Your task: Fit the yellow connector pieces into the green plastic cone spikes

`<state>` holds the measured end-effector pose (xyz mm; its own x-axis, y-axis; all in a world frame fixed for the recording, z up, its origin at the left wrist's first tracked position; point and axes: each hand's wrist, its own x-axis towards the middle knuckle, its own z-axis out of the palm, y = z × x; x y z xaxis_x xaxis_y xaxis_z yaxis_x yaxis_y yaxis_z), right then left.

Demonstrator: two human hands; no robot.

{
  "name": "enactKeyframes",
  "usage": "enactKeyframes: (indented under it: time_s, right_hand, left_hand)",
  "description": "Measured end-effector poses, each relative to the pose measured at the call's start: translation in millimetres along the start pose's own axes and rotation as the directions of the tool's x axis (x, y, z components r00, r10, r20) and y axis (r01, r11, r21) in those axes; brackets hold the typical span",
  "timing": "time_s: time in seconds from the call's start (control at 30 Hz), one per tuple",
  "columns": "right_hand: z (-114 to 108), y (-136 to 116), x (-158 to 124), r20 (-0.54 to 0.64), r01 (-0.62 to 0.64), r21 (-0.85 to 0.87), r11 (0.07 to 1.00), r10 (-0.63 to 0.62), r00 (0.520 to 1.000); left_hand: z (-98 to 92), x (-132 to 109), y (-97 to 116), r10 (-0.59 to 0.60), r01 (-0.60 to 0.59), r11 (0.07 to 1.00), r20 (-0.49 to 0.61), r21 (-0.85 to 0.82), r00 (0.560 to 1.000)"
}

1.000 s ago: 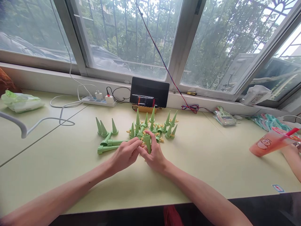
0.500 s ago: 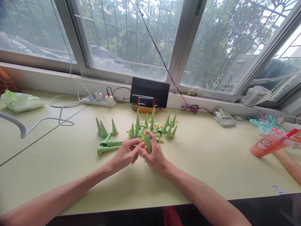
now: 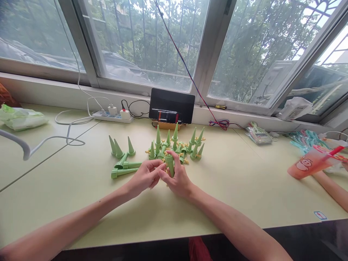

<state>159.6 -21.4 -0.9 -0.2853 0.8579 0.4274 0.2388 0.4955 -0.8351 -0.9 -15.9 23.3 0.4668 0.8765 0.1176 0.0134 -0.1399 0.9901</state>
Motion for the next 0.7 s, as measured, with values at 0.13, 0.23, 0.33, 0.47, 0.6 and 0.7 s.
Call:
enactKeyframes:
  time_s: [0.13, 0.23, 0.33, 0.47, 0.6, 0.7]
  right_hand:
    - [0, 0, 0, -0.002, 0.007, 0.016, 1.000, -0.007, 1.000]
    - [0, 0, 0, -0.010, 0.002, 0.014, 1.000, -0.002, 1.000]
    - [1, -1, 0, -0.019, 0.005, 0.014, 1.000, -0.005, 1.000]
    - [1, -1, 1, -0.022, 0.022, 0.024, 0.999, -0.021, 1.000]
    - [1, -2, 1, -0.007, 0.038, 0.036, 0.999, -0.038, 0.999]
    - [2, -3, 1, 0.011, 0.042, 0.056, 0.998, -0.043, 0.999]
  left_hand:
    - [-0.4, 1, -3, 0.030, -0.030, 0.999, -0.002, 0.025, 1.000]
    - [-0.3, 0, -5, 0.064, -0.063, 0.996, -0.012, 0.058, 0.998]
    - [0.1, 0, -5, 0.081, -0.079, 0.993, -0.019, 0.089, 0.997]
    - [-0.6, -1, -5, 0.155, -0.148, 0.971, -0.021, 0.185, 0.988]
    - [-4.6, 2, -10, 0.494, -0.415, 0.754, -0.022, 0.510, 0.869]
    - [-8.3, 3, -12, 0.642, -0.531, 0.553, 0.077, 0.642, 0.762]
